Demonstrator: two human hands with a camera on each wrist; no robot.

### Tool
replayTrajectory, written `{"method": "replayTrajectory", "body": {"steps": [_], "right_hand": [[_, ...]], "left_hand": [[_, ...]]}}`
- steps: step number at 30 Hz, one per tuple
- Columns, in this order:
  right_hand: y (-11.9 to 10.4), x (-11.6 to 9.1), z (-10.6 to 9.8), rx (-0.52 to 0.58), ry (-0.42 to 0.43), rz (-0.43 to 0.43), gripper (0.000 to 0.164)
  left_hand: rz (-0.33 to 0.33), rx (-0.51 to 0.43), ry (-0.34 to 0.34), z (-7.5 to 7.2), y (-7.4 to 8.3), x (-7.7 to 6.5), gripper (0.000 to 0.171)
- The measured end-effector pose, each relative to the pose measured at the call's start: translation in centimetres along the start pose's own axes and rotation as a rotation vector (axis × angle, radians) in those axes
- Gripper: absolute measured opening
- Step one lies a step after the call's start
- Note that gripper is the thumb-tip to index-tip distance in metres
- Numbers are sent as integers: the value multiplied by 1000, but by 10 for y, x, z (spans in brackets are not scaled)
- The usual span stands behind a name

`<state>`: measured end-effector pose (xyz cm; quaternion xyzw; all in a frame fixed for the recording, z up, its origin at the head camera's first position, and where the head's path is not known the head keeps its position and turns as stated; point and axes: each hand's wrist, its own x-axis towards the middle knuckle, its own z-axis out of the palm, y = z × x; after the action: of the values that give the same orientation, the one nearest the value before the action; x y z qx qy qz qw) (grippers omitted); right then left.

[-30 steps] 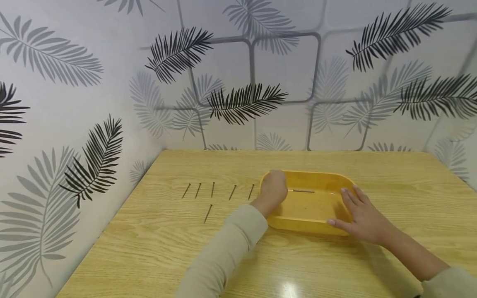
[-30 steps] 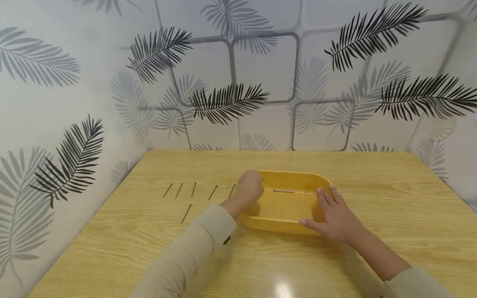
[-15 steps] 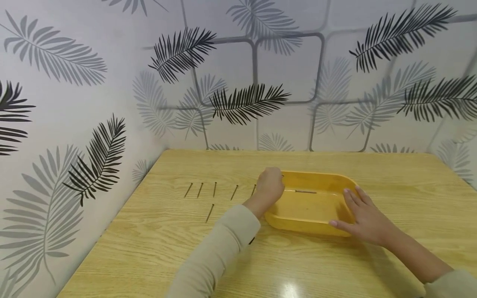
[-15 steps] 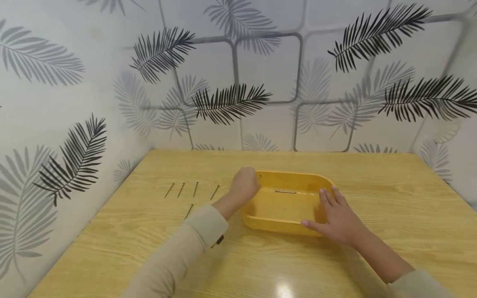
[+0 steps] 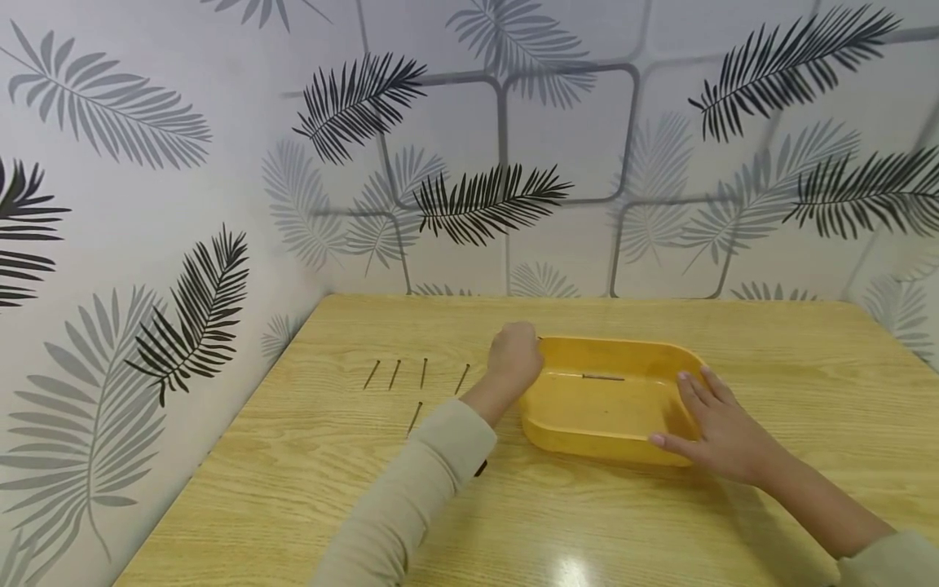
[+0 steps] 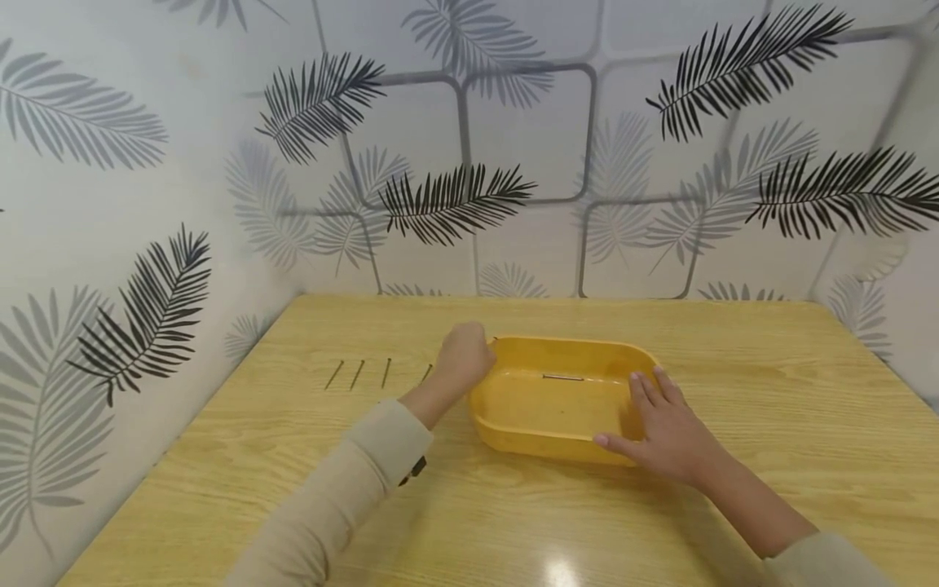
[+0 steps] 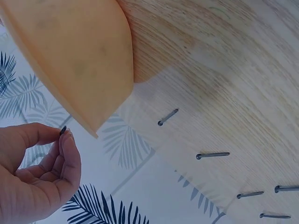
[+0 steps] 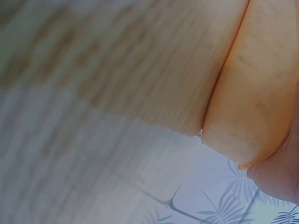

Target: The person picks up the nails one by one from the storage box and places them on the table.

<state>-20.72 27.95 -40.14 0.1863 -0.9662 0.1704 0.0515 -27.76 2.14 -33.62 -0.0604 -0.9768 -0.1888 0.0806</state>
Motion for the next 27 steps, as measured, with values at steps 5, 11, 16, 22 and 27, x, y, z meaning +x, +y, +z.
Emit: {"method": "replayTrajectory", "body": {"steps": [5, 11, 16, 22, 27], "right_hand": [[0, 0, 0, 2, -2, 2, 95], [0, 0, 1, 7, 3, -3, 94], [0, 0, 1, 4, 6, 0, 94], [0, 0, 1, 1, 8, 0, 94], [0, 0, 1, -6, 14, -3, 94]], "left_hand": [[-29, -17, 6, -3, -7, 2, 7], [-31, -97, 16, -5, -19, 2, 37], [-64, -110, -2, -8, -27, 5, 39], [-97, -83, -25, -5, -38, 10, 38], [-129, -90, -43, -10, -43, 6, 41]]}}
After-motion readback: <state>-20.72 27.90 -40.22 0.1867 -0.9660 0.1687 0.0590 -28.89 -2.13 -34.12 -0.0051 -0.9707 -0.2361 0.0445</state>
